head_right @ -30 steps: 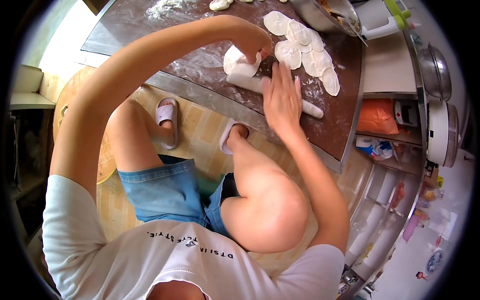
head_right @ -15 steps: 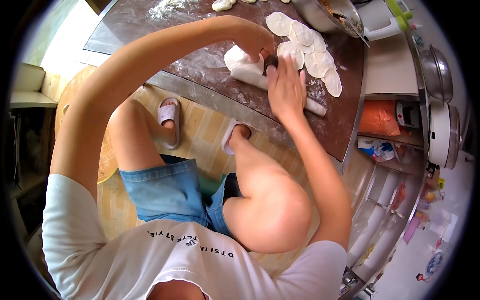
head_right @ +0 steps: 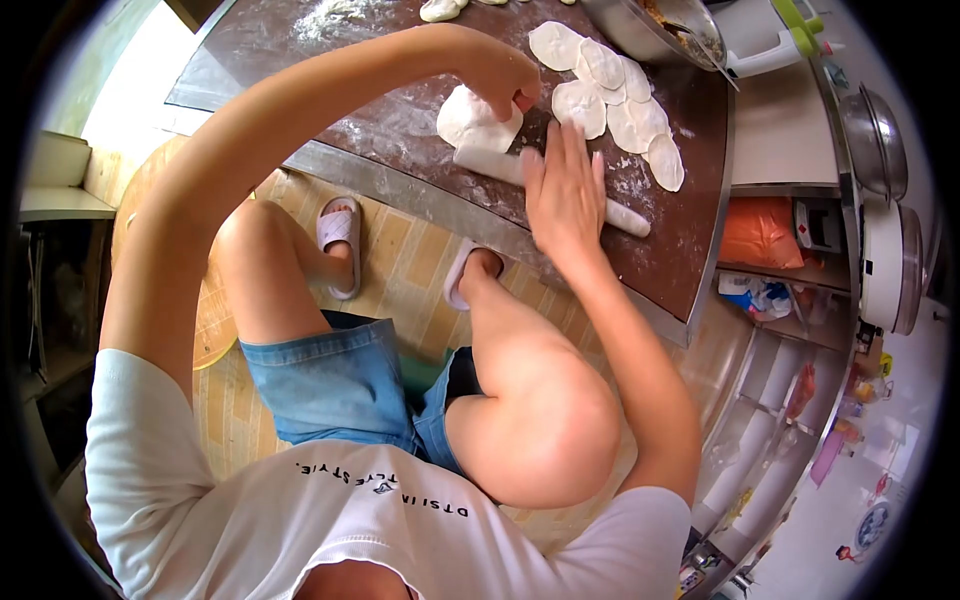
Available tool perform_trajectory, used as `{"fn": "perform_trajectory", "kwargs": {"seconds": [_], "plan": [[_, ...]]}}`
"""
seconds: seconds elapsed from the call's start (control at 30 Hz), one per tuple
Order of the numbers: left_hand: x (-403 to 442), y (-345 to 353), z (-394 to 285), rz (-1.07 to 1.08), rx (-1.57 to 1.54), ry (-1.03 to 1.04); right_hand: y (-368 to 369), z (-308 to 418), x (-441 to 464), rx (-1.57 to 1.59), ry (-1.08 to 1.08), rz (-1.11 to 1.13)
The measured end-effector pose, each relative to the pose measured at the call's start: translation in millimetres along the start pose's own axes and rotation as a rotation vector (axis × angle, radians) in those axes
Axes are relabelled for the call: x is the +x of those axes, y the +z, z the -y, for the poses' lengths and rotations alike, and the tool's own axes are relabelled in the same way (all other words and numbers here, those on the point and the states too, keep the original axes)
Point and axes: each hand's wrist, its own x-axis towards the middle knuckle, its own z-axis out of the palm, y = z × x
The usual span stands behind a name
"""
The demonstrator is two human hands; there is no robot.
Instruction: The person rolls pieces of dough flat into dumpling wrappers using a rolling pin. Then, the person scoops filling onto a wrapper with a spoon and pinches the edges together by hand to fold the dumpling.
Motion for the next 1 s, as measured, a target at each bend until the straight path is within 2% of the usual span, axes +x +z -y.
{"fn": "perform_trajectory", "kwargs": {"seconds": [0.13, 0.2, 0.33, 0.4, 0.5, 0.6, 0.73, 0.83, 0.97, 1.0], "plan": [[3.8, 6.9, 14.8, -0.081, -0.143, 0.036, -8.7, 9.2, -25.8, 0.022, -0.018, 0.014], [6.9, 10.8, 20.0, -0.099, -0.093, 0.120, 5.2, -4.0, 6.9, -0.011, -0.020, -0.057], [10.3, 4.8, 12.6, -0.045, 0.023, 0.109, 16.1, -20.7, 62.1, -0.042, 0.091, -0.130], [13.8, 3.9, 13.9, 0.006, 0.121, 0.120, 12.5, -13.2, 35.6, -0.029, 0.062, -0.065], [7.9, -2.9, 8.7, 0.040, 0.067, 0.058, -12.3, 13.4, -26.4, 0.041, -0.025, 0.039], [10.9, 6.7, 18.8, -0.037, -0.231, -0.012, -13.5, 16.8, -36.2, 0.046, -0.046, 0.040], [12.7, 7.7, 16.5, -0.032, -0.136, 0.053, 7.3, -7.6, 20.6, -0.048, -0.011, -0.061], [14.3, 3.1, 8.2, -0.025, 0.089, 0.143, 12.7, -17.2, 55.8, -0.038, 0.074, -0.140], [22.8, 7.1, 20.5, -0.015, 0.114, 0.233, -7.3, 7.0, -13.0, 0.016, -0.022, 0.031], [21.2, 6.1, 21.3, -0.006, 0.006, 0.149, -12.0, 11.5, -28.7, 0.042, -0.044, 0.050]]}}
